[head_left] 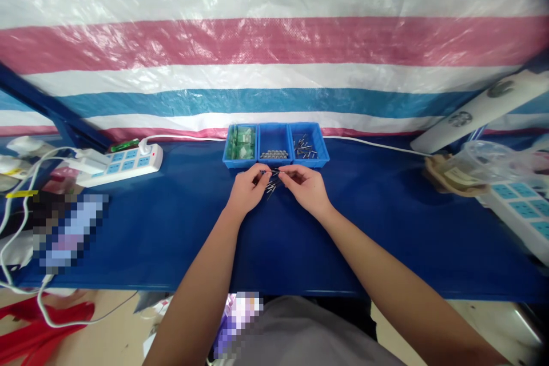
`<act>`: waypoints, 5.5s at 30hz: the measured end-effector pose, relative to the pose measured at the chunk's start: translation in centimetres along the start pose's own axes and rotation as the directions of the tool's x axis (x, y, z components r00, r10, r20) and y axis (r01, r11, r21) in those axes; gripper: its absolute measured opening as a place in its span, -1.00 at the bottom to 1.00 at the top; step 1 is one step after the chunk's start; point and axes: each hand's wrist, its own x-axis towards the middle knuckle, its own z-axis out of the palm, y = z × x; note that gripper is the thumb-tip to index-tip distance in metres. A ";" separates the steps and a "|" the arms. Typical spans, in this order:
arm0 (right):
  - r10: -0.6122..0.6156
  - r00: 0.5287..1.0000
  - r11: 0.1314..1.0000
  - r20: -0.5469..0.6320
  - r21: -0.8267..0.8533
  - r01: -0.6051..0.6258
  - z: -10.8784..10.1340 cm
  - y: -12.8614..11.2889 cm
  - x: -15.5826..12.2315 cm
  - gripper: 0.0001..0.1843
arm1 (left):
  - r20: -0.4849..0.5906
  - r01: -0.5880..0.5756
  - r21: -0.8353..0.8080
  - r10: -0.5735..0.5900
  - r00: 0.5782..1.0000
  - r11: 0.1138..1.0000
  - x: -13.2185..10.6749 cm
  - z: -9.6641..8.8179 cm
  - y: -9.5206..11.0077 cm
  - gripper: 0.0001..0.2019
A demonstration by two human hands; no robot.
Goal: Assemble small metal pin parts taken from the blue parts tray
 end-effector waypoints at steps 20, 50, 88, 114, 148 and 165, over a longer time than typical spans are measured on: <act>0.041 0.999 0.999 0.014 0.019 -0.042 0.0 0.0 0.1 -0.69 | -0.023 -0.016 0.006 0.017 1.000 1.000 0.0 0.2 -0.1 -0.80; -0.036 0.999 0.994 -0.009 -0.101 0.035 0.0 0.1 -0.1 -0.71 | -0.011 -0.037 -0.027 0.037 0.999 0.999 0.0 0.2 -0.1 -0.77; -0.134 0.991 0.969 0.015 -0.205 0.134 0.0 0.2 -0.1 -0.79 | 0.015 -0.016 0.001 0.016 1.000 1.000 0.0 0.2 -0.2 -0.74; -0.137 0.987 0.953 0.087 -0.262 0.156 0.0 -0.3 -0.3 -0.82 | 0.008 -0.047 -0.042 0.047 0.999 0.998 0.1 0.5 -0.2 -0.79; -0.176 0.980 0.938 0.097 -0.286 0.197 0.0 -0.4 -0.4 -0.79 | 0.036 -0.055 -0.057 0.057 0.998 0.997 0.0 0.4 0.1 -0.76; -0.247 0.968 0.934 0.048 -0.254 0.251 0.0 -0.2 -0.4 -0.76 | 0.023 -0.043 0.037 0.042 0.999 0.998 0.0 -0.1 0.4 -0.69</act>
